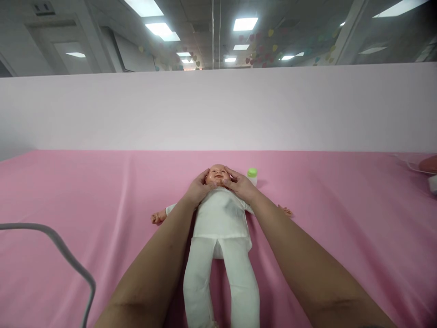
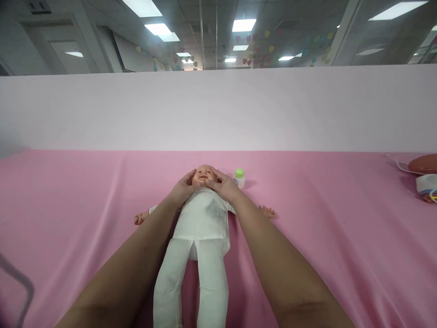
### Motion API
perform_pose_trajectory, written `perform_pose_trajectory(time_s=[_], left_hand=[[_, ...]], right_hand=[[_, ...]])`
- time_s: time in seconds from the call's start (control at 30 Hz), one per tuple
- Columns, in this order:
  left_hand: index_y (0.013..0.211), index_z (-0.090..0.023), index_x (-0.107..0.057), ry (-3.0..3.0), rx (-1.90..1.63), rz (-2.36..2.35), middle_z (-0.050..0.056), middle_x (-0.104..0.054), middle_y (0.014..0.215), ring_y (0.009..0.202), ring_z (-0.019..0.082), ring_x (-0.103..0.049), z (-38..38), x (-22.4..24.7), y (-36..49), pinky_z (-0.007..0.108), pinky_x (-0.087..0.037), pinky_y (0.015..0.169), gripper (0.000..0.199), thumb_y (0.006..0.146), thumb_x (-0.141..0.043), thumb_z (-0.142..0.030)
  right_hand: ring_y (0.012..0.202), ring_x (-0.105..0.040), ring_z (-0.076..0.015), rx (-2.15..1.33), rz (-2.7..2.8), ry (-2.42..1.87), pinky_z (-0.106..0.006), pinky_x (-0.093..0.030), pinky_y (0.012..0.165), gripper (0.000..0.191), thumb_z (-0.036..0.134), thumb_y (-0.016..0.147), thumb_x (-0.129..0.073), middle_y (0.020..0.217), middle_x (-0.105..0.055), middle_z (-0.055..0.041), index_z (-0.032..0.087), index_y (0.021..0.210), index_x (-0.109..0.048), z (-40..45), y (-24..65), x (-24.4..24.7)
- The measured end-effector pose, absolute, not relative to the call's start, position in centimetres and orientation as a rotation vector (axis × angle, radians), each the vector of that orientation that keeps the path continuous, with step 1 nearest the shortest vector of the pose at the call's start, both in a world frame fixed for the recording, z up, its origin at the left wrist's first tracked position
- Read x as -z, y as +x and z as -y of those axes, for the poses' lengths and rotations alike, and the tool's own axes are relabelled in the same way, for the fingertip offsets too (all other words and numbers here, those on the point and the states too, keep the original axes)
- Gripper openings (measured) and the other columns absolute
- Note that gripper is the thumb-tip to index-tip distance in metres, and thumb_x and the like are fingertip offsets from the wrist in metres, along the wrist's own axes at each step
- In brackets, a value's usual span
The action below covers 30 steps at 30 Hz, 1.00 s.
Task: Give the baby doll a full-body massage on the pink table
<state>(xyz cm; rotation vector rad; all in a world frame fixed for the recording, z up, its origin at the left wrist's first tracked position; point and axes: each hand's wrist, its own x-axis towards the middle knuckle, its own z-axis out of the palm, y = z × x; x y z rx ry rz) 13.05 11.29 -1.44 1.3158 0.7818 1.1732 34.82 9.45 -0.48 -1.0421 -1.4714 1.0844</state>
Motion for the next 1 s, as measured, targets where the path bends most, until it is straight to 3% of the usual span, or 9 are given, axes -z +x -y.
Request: perform_pose_trajectory(time_s=[0.13, 0.37, 0.67, 0.87, 1.0], left_hand=[[0.159, -0.019, -0.044, 1.45, -1.182, -0.961, 0.018, -0.057, 0.155, 0.139, 0.035, -0.058, -11.6, 1.7, 13.4, 0.048, -0.047, 0.116, 0.106, 0.07, -0.096, -0.041], [0.158, -0.018, -0.046, 1.488, -1.188, -0.969, 0.019, -0.058, 0.154, 0.139, 0.036, -0.057, -11.7, 1.9, 13.2, 0.051, -0.046, 0.117, 0.101, 0.072, -0.094, -0.042], [0.151, -0.023, -0.057, 1.221, -1.193, -0.715, 0.016, -0.052, 0.161, 0.144, 0.037, -0.053, -11.5, 1.9, 12.8, 0.054, -0.042, 0.121, 0.089, 0.072, -0.095, -0.037], [0.146, -0.026, -0.062, 1.114, -1.159, -0.704, 0.013, -0.059, 0.155, 0.14, 0.034, -0.058, -11.5, 1.8, 12.6, 0.056, -0.042, 0.121, 0.072, 0.08, -0.088, -0.037], [0.146, -0.025, -0.062, 1.123, -1.169, -0.751, 0.013, -0.064, 0.149, 0.136, 0.032, -0.062, -11.8, 2.0, 12.7, 0.054, -0.045, 0.119, 0.066, 0.086, -0.082, -0.044]], right_hand=[[0.131, -0.065, -0.029, -1.002, 1.431, -1.106, -0.046, -0.051, 0.114, 0.095, 0.049, 0.065, -0.096, 0.147, -0.065, -0.005, 0.032, 0.15, -0.057, -9.6, 34.2, 0.8], [0.125, -0.067, -0.0283, -0.943, 1.437, -1.109, -0.046, -0.055, 0.109, 0.09, 0.046, 0.064, -0.097, 0.142, -0.067, -0.0041, 0.034, 0.145, -0.061, -9.9, 34.2, 1.3], [0.133, -0.063, -0.0248, -1.158, 1.48, -0.965, -0.047, -0.045, 0.119, 0.08, 0.047, 0.082, -0.085, 0.149, -0.065, -0.0023, 0.036, 0.154, -0.052, -10.3, 35.7, 1.5], [0.126, -0.068, -0.0262, -1.366, 1.356, -0.889, -0.05, -0.049, 0.116, 0.072, 0.055, 0.089, -0.078, 0.148, -0.065, -0.0012, 0.037, 0.154, -0.053, -10.5, 36.2, 1.9], [0.13, -0.066, -0.0288, -1.316, 1.294, -0.917, -0.052, -0.052, 0.113, 0.064, 0.059, 0.091, -0.073, 0.15, -0.064, -0.0026, 0.036, 0.15, -0.059, -10.7, 35.8, 2.0]])
